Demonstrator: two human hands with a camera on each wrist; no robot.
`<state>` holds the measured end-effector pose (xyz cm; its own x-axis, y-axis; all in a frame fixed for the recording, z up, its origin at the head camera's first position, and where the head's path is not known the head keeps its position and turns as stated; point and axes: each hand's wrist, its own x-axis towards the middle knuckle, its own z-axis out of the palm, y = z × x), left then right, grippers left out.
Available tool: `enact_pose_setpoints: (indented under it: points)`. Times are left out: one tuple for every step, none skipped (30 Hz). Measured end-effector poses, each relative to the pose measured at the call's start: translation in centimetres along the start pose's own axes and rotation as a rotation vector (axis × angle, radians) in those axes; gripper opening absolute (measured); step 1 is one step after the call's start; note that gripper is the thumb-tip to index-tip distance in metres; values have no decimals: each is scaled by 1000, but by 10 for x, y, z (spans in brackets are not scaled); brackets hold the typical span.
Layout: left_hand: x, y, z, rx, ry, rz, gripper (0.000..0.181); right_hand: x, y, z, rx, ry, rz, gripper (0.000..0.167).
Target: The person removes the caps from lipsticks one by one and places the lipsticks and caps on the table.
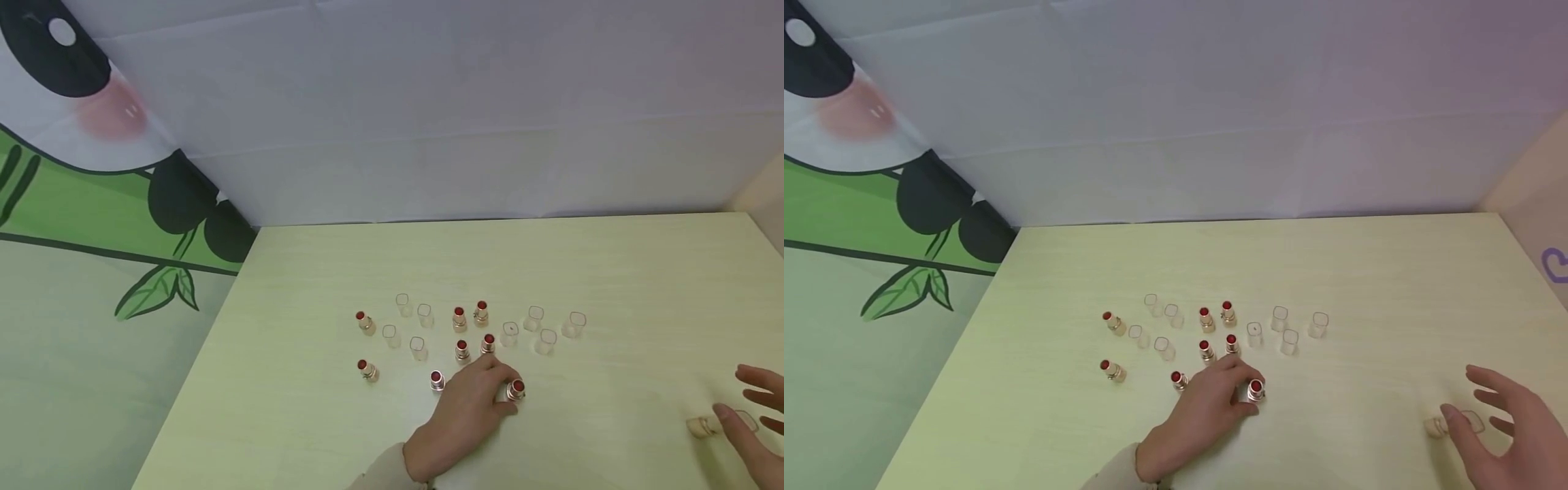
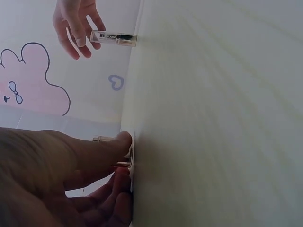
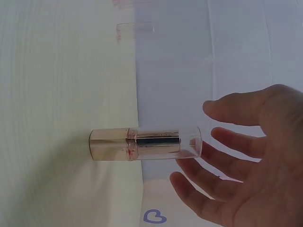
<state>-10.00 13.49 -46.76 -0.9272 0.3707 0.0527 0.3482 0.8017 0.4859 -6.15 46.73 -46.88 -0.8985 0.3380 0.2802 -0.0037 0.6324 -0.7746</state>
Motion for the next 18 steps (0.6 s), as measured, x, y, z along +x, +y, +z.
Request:
enact_pose_setpoints:
  points:
    - [0, 0, 0, -6, -6, -4, 33, 1, 2, 0, 10, 0, -21, 70]
    - [0, 0, -1, -13, -12, -7, 34, 2, 4, 0, 24, -5, -45, 72]
    - [0, 0, -2, -19, -16, -10, 36, 2, 5, 0, 35, -7, -68, 75]
    - [0, 0, -2, -24, -19, -12, 38, 2, 6, 0, 46, -6, -80, 76]
    - [0, 1, -3, -28, -21, -12, 40, 2, 6, 0, 63, -6, -83, 77]
    - [0, 1, -4, -33, -21, -12, 41, 2, 6, 0, 75, -8, -85, 77]
    - [0, 2, -4, -33, -19, -10, 42, 2, 6, 1, 79, -5, -85, 78]
    - [-1, 2, -5, -33, -17, -9, 43, 2, 6, 1, 85, -6, -81, 78]
    - [-1, 3, -6, -31, -14, -7, 44, 1, 6, 2, 91, -4, -78, 78]
    - [-2, 3, -7, -29, -12, -6, 45, 1, 6, 2, 97, -3, -76, 78]
    - [-2, 4, -8, -27, -11, -6, 45, 1, 6, 3, 92, -5, -82, 79]
    - [-3, 4, -10, -24, -10, -8, 45, 2, 6, 3, 82, -8, -95, 81]
    - [-3, 5, -12, -21, -11, -11, 45, 2, 7, 4, 69, -10, -108, 82]
    - [-4, 6, -13, -20, -10, -14, 45, 3, 8, 4, 53, -13, -122, 82]
    - [-4, 6, -15, -21, -10, -16, 45, 3, 8, 4, 44, -15, -137, 83]
    - [-4, 7, -16, -22, -11, -19, 45, 4, 9, 4, 30, -20, -149, 79]
    - [-4, 7, -18, -23, -10, -20, 44, 5, 9, 5, 29, -21, -167, 80]
    - [-4, 7, -19, -22, -9, -20, 44, 6, 9, 5, 42, -19, -177, 80]
